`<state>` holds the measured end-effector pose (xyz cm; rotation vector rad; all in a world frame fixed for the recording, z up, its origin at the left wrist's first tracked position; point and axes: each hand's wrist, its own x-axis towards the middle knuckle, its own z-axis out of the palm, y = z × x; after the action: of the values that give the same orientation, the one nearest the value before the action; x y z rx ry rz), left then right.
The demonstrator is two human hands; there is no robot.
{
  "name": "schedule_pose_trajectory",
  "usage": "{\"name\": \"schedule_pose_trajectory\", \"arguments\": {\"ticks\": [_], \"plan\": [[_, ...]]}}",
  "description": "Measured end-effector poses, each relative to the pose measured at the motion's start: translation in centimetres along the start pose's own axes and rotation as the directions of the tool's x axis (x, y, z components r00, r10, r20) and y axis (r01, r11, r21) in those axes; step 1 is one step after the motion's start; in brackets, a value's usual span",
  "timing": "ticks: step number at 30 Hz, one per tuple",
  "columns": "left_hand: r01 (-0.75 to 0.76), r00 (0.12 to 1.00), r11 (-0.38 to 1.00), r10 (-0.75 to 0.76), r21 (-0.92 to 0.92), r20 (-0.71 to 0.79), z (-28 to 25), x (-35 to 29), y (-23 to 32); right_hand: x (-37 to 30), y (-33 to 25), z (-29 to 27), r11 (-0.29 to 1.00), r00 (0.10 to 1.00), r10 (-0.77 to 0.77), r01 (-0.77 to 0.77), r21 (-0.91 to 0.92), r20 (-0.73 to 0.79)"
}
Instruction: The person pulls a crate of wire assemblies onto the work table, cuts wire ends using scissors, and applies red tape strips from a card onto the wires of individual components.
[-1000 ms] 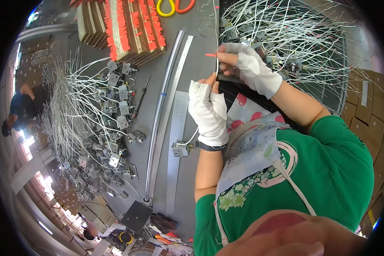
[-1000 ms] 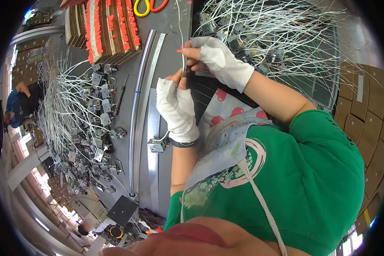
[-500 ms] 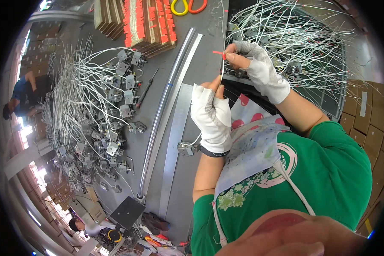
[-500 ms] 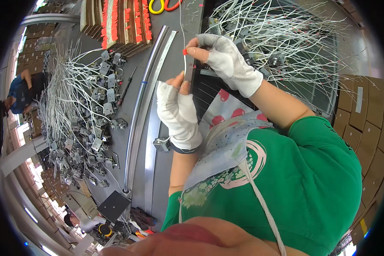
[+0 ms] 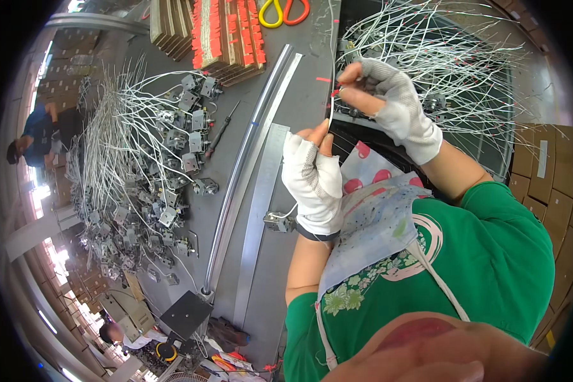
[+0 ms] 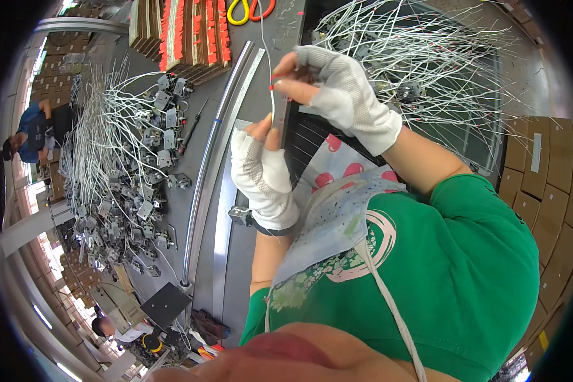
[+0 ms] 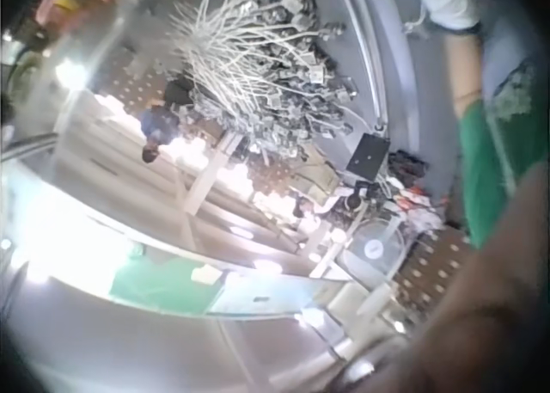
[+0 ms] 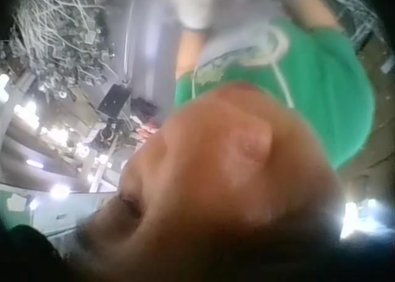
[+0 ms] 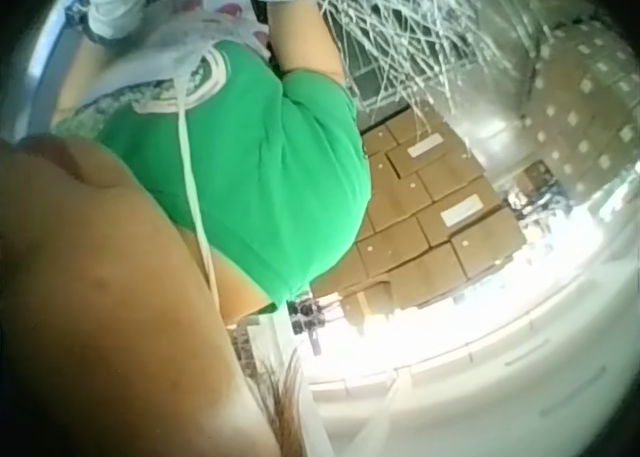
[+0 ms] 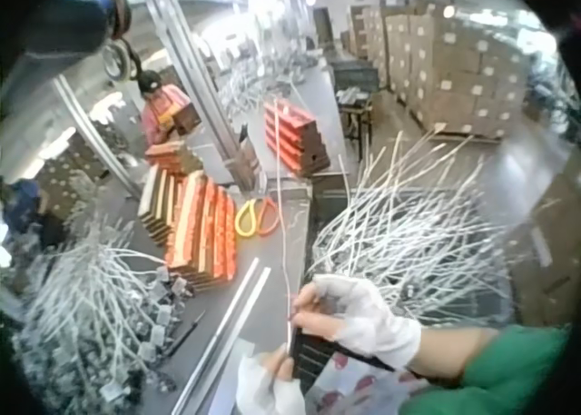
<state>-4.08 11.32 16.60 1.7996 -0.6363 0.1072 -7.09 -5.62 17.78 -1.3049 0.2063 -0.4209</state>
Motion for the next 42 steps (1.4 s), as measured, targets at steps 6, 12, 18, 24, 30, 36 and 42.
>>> {"name": "schedule_pose_trajectory", "arguments": {"ticks": [6,12,18,24,30,36,42], "plan": [[-0.072,0.997,0.981,0.070,0.180,0.020,-1.0,0.3,1.8,-0.3,-0.5,0.8,0.951,0.992,0.121,-0.122,0.284,0.021],[-0.195,0.980,0.964,0.184,0.179,0.074,-1.6,3.8,3.8,-0.4,-1.8,0.1,0.953,0.984,-0.173,0.157,0.260,0.039],[0.178,0.869,0.974,-0.088,-0.140,0.487,0.2,4.4,3.0,0.8,-0.9,-0.6,0.890,0.947,-0.303,0.321,0.324,-0.105],[-0.152,0.839,0.985,0.175,-0.087,0.515,0.8,5.8,2.3,1.4,0.0,-3.1,0.832,0.970,-0.166,0.234,0.504,-0.176],[-0.170,0.985,0.906,0.139,0.387,0.106,-5.5,5.4,-2.4,6.2,2.0,-21.8,0.773,0.922,0.090,0.174,0.610,-0.377],[0.345,0.900,0.440,0.094,0.829,-0.425,-16.5,2.3,-10.7,4.0,3.8,-34.5,0.996,0.753,0.009,0.052,0.073,-0.658],[0.320,0.860,0.902,-0.149,0.289,-0.488,-15.9,1.1,-9.9,3.5,-0.3,-12.2,0.743,0.838,-0.439,0.137,-0.655,-0.323]]}}
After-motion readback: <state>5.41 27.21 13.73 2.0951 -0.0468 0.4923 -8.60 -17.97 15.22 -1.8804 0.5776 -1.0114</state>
